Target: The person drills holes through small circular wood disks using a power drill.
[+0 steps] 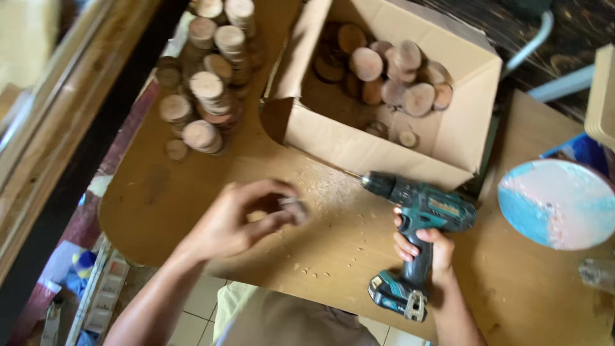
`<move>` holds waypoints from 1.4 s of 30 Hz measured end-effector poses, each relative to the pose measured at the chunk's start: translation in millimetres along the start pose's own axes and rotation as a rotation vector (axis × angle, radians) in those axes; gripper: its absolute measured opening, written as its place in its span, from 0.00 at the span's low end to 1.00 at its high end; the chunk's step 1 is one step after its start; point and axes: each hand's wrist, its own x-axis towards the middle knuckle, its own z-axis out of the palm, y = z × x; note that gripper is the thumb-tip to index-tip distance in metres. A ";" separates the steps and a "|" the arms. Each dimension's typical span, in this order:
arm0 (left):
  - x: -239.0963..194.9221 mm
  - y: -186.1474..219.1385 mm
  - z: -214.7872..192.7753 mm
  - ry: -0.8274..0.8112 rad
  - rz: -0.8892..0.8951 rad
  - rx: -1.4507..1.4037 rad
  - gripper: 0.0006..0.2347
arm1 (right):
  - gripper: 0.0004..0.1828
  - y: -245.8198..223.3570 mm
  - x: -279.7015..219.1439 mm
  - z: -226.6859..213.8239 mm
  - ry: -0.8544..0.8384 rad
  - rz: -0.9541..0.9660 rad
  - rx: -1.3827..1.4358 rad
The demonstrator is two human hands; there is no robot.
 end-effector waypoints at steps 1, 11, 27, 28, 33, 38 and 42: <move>-12.6 -5.1 -9.7 0.016 -0.002 0.001 0.07 | 0.27 0.2 0.7 0.3 -0.008 0.013 -0.005; -60.3 -86.2 -95.3 0.669 -0.487 0.120 0.12 | 0.26 -0.5 2.1 5.3 0.004 -0.005 -0.024; -47.5 -135.0 -108.8 0.628 -0.163 0.837 0.09 | 0.26 -0.1 0.3 0.0 0.008 0.002 0.000; -47.1 -135.5 -108.5 0.627 -0.160 0.837 0.09 | 0.26 -0.6 0.6 -0.1 0.009 0.000 0.000; -38.9 -130.5 -108.5 0.678 -0.148 0.930 0.11 | 0.27 -1.9 1.7 1.4 -0.030 0.026 -0.001; -28.9 -113.8 -115.3 0.638 0.094 1.044 0.08 | 0.26 -1.6 0.9 -1.5 -0.032 0.033 0.004; -24.7 -84.8 -116.8 0.712 0.245 1.218 0.20 | 0.25 -1.6 1.0 4.7 -0.010 0.034 0.032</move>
